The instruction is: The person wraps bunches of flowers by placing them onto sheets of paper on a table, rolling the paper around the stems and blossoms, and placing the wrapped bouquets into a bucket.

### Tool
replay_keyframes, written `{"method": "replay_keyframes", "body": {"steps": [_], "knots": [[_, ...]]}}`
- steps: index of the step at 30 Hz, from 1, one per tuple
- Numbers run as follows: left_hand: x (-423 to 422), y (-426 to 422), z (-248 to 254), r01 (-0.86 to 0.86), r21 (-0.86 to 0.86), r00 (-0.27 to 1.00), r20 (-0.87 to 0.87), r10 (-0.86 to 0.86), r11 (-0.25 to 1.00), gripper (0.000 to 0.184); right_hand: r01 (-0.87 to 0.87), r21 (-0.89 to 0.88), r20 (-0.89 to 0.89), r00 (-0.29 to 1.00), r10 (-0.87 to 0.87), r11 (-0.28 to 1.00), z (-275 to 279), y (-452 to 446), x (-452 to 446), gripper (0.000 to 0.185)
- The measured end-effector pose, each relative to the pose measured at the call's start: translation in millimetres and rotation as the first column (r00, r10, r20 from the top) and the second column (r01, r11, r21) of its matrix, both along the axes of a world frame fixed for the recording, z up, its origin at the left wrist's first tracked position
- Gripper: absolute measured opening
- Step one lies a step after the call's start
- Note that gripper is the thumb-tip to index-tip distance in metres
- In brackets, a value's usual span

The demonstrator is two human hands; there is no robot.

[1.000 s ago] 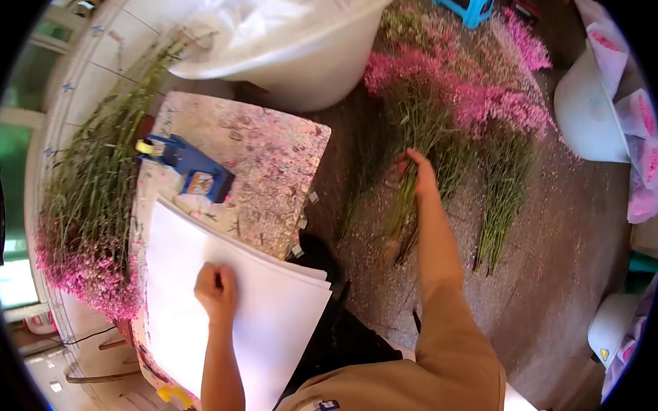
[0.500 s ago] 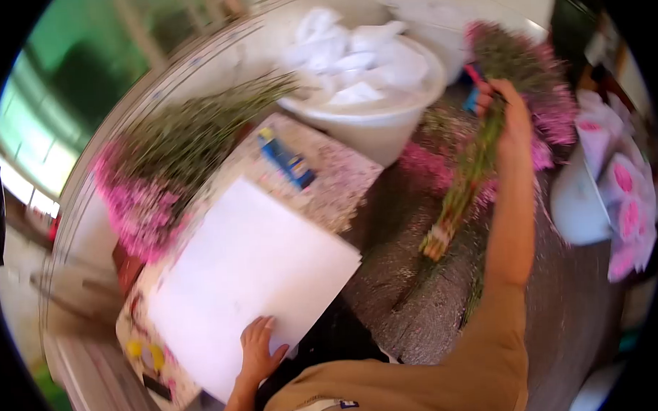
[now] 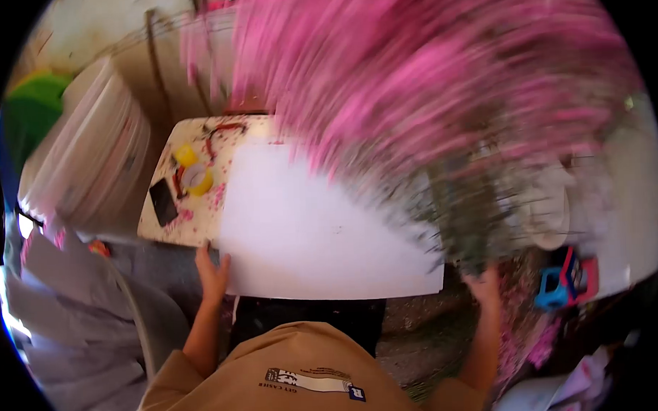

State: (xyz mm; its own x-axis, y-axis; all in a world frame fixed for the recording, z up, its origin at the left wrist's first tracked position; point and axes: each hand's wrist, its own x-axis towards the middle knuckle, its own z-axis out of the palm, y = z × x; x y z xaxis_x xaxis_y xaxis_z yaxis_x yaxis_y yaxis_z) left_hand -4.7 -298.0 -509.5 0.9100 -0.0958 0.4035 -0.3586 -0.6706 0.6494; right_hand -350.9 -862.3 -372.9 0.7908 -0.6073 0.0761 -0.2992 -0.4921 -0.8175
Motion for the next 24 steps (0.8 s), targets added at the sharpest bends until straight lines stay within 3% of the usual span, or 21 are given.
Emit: {"method": "replay_keyframes", "body": {"steps": [1,2,3,4,6,7,8,9,10,12,14,16,18,19,20,22,23,24], "knots": [[2.8,1.0,-3.3,-0.022,-0.089,1.000,-0.013,0.021,0.996,0.053,-0.118,-0.185,-0.180,0.980,0.085,0.976,-9.0,-0.5,15.2,0.063],[3.7,0.8,-1.9,-0.066,-0.111,0.998,-0.029,0.063,0.992,0.053,-0.168,-0.202,-0.224,0.967,0.121,0.965,-52.6,-22.0,19.0,0.057],[3.5,1.7,3.9,-0.040,-0.085,0.997,-0.063,0.034,0.996,0.050,-0.252,-0.303,-0.473,0.877,0.084,0.919,-52.9,-21.6,27.8,0.050],[1.5,3.2,11.2,-0.010,-0.061,0.995,-0.097,0.004,0.998,0.048,-0.276,-0.436,-0.504,0.863,0.022,0.857,-52.7,-12.4,39.1,0.045],[-13.2,-2.0,31.3,-0.081,-0.065,0.997,-0.007,0.080,0.995,0.038,-0.257,-0.514,-0.375,0.926,0.055,0.818,-46.3,-24.3,47.9,0.046],[-21.6,-3.1,42.3,-0.010,-0.134,0.980,-0.198,-0.017,0.991,0.033,-0.286,-0.528,-0.379,0.922,0.079,0.800,-45.1,-37.4,51.9,0.046],[-30.6,-5.8,52.3,0.057,-0.218,0.918,-0.373,-0.137,0.974,0.029,-0.256,-0.576,-0.420,0.908,-0.012,0.777,-45.2,-53.7,50.7,0.058],[-40.9,-10.8,63.5,0.135,-0.348,0.808,-0.503,-0.306,0.928,0.026,-0.225,-0.621,-0.456,0.883,-0.113,0.751,-41.9,-62.8,50.4,0.071],[-50.6,-19.0,68.9,0.184,-0.485,0.654,-0.589,-0.475,0.855,0.025,-0.243,-0.625,-0.472,0.875,-0.111,0.741,-35.6,-66.6,53.1,0.071],[-68.5,-40.5,54.4,0.375,-0.627,0.418,-0.544,-0.728,0.683,0.031,-0.324,-0.657,-0.487,0.872,-0.055,0.681,-21.8,-74.8,59.5,0.082],[-74.2,-59.8,72.3,0.585,-0.492,0.408,-0.507,-0.759,0.644,0.033,-0.364,-0.692,-0.555,0.820,-0.137,0.623,-6.0,-55.8,73.6,0.087],[-76.7,-80.9,31.2,0.551,-0.556,0.654,-0.174,-0.736,0.622,0.044,-0.408,-0.719,-0.606,0.764,-0.221,0.562,17.5,-21.6,96.8,0.093],[-52.7,-84.0,58.2,0.500,-0.801,-0.018,-0.391,-0.920,0.331,0.038,-0.320,-0.469,-0.787,0.574,-0.225,0.824,56.1,14.5,122.1,0.097],[-54.1,-85.0,58.5,0.375,-0.863,-0.129,-0.410,-0.903,0.338,0.040,-0.365,-0.375,-0.733,0.680,-0.031,0.852,64.5,16.9,123.3,0.088],[-55.4,-85.9,58.9,0.242,-0.898,-0.232,-0.420,-0.877,0.366,0.042,-0.376,-0.377,-0.745,0.667,-0.035,0.847,75.7,34.4,133.0,0.088],[-65.8,-94.5,36.5,0.368,-0.836,0.136,-0.384,-0.913,0.407,0.040,-0.270,-0.069,-0.266,0.933,0.243,0.961,89.6,82.6,157.5,0.086],[-66.4,-100.3,21.6,0.438,-0.789,0.177,-0.393,-0.902,0.430,0.046,-0.264,-0.071,-0.280,0.931,0.235,0.962,104.7,110.3,173.3,0.086],[-66.9,-106.1,6.6,0.502,-0.736,0.220,-0.399,-0.890,0.454,0.053,-0.308,-0.087,-0.182,0.940,0.289,0.947,121.8,139.6,194.8,0.080]]}}
